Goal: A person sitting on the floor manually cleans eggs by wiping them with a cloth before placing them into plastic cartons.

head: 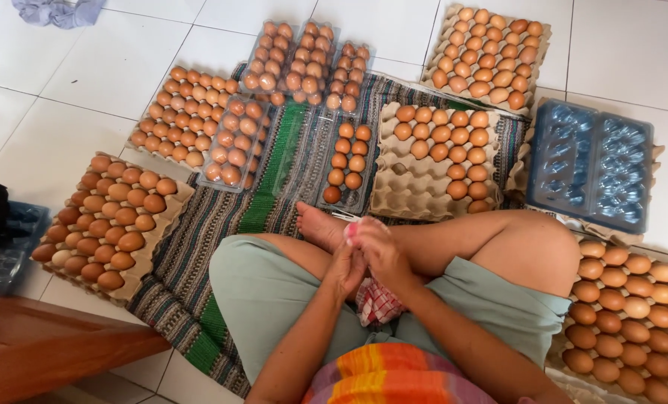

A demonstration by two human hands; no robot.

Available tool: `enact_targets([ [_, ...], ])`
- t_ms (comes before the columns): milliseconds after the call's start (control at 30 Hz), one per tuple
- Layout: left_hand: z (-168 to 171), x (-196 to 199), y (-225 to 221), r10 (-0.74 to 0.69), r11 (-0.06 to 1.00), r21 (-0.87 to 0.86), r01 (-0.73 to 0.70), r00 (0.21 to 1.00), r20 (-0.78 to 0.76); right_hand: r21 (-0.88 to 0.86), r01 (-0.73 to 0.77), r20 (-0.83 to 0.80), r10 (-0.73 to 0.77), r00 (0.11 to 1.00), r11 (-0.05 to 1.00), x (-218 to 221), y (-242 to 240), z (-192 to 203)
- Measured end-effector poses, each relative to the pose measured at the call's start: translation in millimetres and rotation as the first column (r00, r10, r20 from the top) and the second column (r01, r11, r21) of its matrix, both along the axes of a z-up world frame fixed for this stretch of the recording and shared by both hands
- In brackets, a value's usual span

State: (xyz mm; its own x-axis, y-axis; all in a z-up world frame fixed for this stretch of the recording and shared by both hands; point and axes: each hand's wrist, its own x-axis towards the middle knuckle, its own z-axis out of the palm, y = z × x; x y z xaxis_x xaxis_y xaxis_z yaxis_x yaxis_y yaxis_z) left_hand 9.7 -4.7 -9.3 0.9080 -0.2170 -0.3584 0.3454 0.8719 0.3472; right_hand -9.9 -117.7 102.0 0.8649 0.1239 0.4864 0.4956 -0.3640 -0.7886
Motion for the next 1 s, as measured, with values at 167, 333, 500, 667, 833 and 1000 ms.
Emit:
enact_targets([
  [167,-11,4,6,-0.013,0.999,-0.031,0.012,1.0,-0.015,0.047,-0.002,-0.107,0.007,0.994,0.999,-1,2,12],
  [333,26,-7,3,-0.034,0.999,0.015,0.034,0.999,0.019,0.123,0.111,-0.334,-0.064,0.94,0.986,39,-25,-16],
  [500,5,-3,0,-0.013,0.999,0.046,0.014,1.0,-0.02,0.095,0.05,-0.205,-0.029,0.978,0.994,6,-7,15],
  [667,19,2,1,-0.019,0.999,0.051,0.02,1.0,-0.023,0.036,0.022,-0.163,-0.016,0.987,0.999,2,-2,22],
  [833,36,-11,0,-0.074,0.994,0.074,0.077,0.996,-0.043,0.129,0.114,-0.351,-0.062,0.934,0.985,41,-27,-21],
  [1000,30,-9,1,-0.152,0.981,0.123,0.151,0.988,-0.007,0.083,0.131,-0.337,-0.096,0.937,0.988,33,-26,2],
])
